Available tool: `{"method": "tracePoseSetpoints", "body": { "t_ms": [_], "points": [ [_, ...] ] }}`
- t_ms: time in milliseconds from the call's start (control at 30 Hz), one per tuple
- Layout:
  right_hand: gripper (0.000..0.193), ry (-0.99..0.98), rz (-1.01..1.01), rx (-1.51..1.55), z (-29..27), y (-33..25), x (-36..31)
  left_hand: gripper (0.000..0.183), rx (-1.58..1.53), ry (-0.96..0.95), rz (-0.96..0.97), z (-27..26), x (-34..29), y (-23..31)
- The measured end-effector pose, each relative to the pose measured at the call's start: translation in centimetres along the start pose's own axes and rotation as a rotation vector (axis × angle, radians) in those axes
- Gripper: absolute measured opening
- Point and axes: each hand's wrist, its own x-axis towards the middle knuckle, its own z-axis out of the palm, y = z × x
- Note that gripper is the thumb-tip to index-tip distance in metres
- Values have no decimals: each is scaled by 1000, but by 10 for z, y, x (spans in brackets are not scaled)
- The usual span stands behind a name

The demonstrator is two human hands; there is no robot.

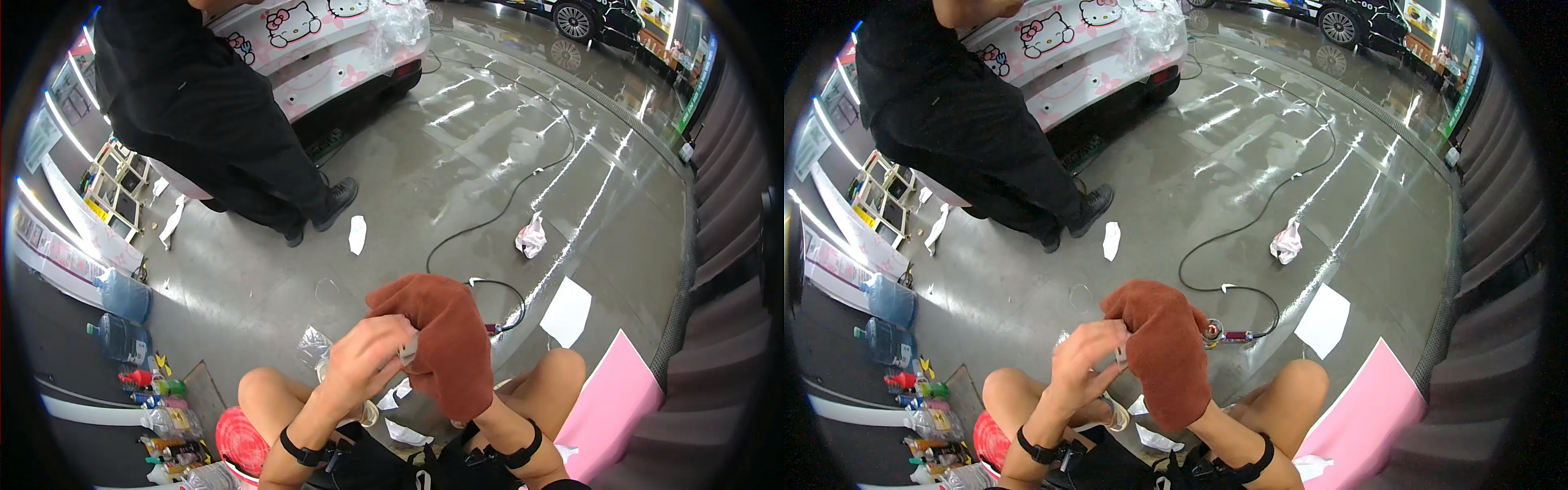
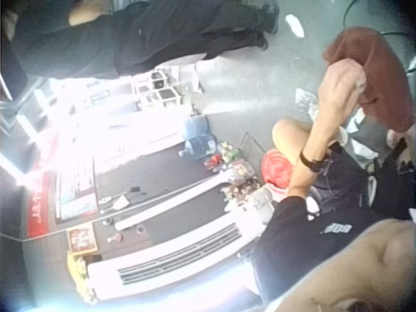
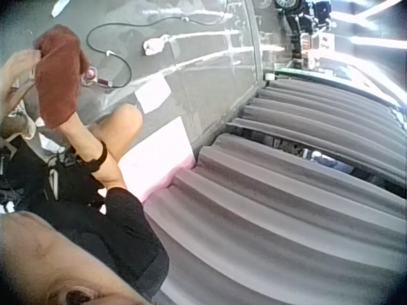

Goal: The person wipes a small white plastic component with a red cloth, dipping the cloth into a red bucket of liquid. They clean different sides of the part and then pick up a pink vinyl sheet.

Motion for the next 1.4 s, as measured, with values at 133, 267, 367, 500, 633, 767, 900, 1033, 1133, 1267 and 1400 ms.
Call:
{"method": "tracePoseSetpoints", "body": {
  "t_ms": [133,267,367,500,633,767,900,1033,1133,1267,1400],
  "points": [
    [30,102,112,-217,8,-2,-11,33,-535,41,-649,3,-3,9],
    [32,290,-45,-320,33,-30,-21,30,-1056,-107,-952,2,-13,-13],
    [31,239,-163,-373,31,-11,-29,34,-1255,-78,-1128,-3,-12,-10],
    [34,203,-106,-319,30,-9,-19,43,-397,-8,-587,-4,-16,2],
    [21,119,152,-64,19,11,-13,49,76,-30,66,-14,-15,-6],
    [20,196,196,300,24,24,-23,47,130,-76,156,-16,-13,-5],
    [22,141,397,463,23,21,-28,37,-549,30,-688,-9,-11,15],
    [24,139,318,169,25,-21,-20,32,-1040,-117,-954,-11,-21,-8],
    [25,84,-291,-527,28,-27,-14,39,-1076,-195,-1106,-14,-27,-16],
    [27,185,-383,-463,37,-8,-19,37,-915,-221,-978,-10,-28,-23],
    [24,118,19,88,28,13,-15,33,-537,-60,-671,-14,-18,-1]
  ]
}}
